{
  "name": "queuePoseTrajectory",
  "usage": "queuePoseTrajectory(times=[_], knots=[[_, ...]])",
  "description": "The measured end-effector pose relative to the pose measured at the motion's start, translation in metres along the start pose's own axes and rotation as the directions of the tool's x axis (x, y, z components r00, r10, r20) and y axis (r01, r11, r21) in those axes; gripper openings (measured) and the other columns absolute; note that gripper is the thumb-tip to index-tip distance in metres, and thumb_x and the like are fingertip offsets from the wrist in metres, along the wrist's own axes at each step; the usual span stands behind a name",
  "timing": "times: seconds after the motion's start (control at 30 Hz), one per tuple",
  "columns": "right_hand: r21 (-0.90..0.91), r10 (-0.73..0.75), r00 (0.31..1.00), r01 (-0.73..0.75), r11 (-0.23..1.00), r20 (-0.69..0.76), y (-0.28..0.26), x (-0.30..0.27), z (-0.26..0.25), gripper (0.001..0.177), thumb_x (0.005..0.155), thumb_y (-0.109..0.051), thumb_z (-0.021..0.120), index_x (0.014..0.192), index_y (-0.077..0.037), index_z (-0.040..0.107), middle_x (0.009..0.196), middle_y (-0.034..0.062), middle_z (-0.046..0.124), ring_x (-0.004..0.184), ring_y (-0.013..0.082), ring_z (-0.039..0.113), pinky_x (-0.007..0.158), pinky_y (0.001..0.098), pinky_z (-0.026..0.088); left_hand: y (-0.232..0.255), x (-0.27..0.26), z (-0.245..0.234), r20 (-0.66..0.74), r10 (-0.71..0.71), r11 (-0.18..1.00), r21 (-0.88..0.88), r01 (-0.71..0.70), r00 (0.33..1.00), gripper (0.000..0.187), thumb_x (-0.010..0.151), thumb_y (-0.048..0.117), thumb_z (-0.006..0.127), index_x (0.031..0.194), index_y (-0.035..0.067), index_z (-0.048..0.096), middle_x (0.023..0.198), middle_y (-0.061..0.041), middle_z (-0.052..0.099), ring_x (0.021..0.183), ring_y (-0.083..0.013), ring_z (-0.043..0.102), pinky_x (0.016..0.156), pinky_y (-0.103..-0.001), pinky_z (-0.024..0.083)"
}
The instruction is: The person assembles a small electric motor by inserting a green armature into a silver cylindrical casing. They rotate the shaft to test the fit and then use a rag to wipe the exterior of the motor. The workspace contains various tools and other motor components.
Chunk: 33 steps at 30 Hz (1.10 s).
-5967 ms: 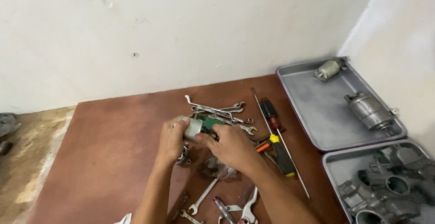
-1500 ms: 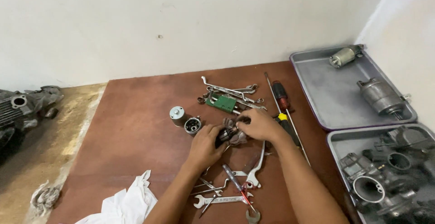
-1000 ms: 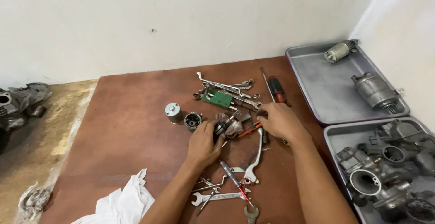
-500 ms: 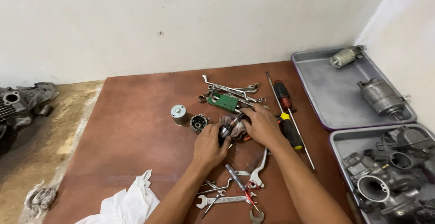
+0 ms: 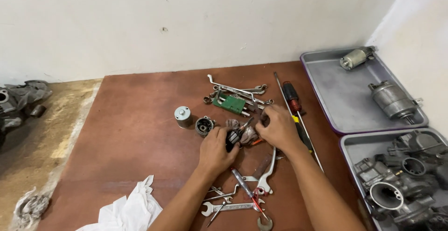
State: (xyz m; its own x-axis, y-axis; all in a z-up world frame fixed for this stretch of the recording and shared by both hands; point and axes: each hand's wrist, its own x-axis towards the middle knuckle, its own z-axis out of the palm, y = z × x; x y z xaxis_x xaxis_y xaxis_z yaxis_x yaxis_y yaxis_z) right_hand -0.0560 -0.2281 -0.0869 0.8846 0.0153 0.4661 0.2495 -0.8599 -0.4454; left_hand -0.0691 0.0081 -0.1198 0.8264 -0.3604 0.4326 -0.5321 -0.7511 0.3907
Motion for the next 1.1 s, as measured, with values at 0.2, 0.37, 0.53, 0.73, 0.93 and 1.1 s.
queuePoseTrajectory(times=[0.2,0.37,0.53,0.73,0.93,1.1], knots=[[0.268,-0.087,0.992,0.059,0.962,0.094,-0.016,-0.025,0.006,0.019,0.075,-0.009,0.076,0.093,-0.007,0.070,0.079,0.0180,0.074,0.080,0.0379,0.074,0.071,0.0452,0.060,-0.002,0.000,0.004,0.003,0.017,1.000,0.011,-0.017,1.000,0.055,0.077,0.038,0.080,0.121,0.008,0.064,0.104,-0.013,0.063,0.099,-0.0336,0.066,0.084,-0.042,0.056],[0.172,-0.162,0.987,0.162,0.972,-0.016,-0.033,-0.037,0.007,0.019,0.083,-0.008,0.073,0.102,-0.006,0.071,0.088,0.0144,0.075,0.087,0.0322,0.076,0.077,0.0404,0.062,-0.002,0.000,0.004,0.019,0.019,1.000,-0.011,-0.019,1.000,0.055,0.078,0.037,0.080,0.121,0.008,0.064,0.103,-0.012,0.062,0.098,-0.0336,0.067,0.082,-0.042,0.056],[0.172,-0.193,0.973,0.212,0.962,-0.124,-0.039,-0.043,0.014,0.034,0.081,0.000,0.072,0.115,-0.002,0.074,0.095,0.0192,0.075,0.096,0.0361,0.074,0.084,0.0435,0.061,0.000,0.002,0.001,0.026,0.023,0.999,-0.035,-0.022,0.999,0.055,0.078,0.040,0.081,0.121,0.010,0.064,0.102,-0.011,0.061,0.096,-0.0330,0.067,0.080,-0.042,0.056],[0.228,-0.172,0.971,0.207,0.951,-0.164,-0.029,-0.045,0.030,0.023,0.085,-0.008,0.076,0.108,-0.007,0.079,0.086,0.0121,0.075,0.086,0.0305,0.074,0.079,0.0391,0.059,-0.001,0.001,0.002,0.110,-0.028,0.998,-0.049,0.033,0.994,0.054,0.080,0.039,0.080,0.124,0.013,0.064,0.103,-0.010,0.058,0.088,-0.0333,0.068,0.075,-0.042,0.057],[0.230,-0.102,0.980,0.140,0.963,-0.171,-0.032,-0.048,0.025,0.019,0.085,-0.004,0.075,0.103,-0.008,0.080,0.086,0.0092,0.075,0.086,0.0281,0.074,0.079,0.0387,0.059,-0.001,0.003,0.000,0.156,-0.053,0.996,-0.057,0.063,0.986,0.054,0.079,0.038,0.081,0.124,0.015,0.063,0.107,-0.008,0.057,0.090,-0.0341,0.070,0.077,-0.044,0.058],[0.230,-0.040,0.986,0.077,0.970,-0.159,-0.033,-0.049,0.029,0.015,0.086,-0.011,0.078,0.101,-0.009,0.080,0.086,0.0108,0.076,0.085,0.0292,0.075,0.078,0.0396,0.058,0.001,0.002,0.000,0.141,-0.040,0.995,-0.086,0.053,0.989,0.053,0.078,0.035,0.081,0.124,0.015,0.064,0.107,-0.008,0.055,0.087,-0.0366,0.070,0.071,-0.046,0.057]])
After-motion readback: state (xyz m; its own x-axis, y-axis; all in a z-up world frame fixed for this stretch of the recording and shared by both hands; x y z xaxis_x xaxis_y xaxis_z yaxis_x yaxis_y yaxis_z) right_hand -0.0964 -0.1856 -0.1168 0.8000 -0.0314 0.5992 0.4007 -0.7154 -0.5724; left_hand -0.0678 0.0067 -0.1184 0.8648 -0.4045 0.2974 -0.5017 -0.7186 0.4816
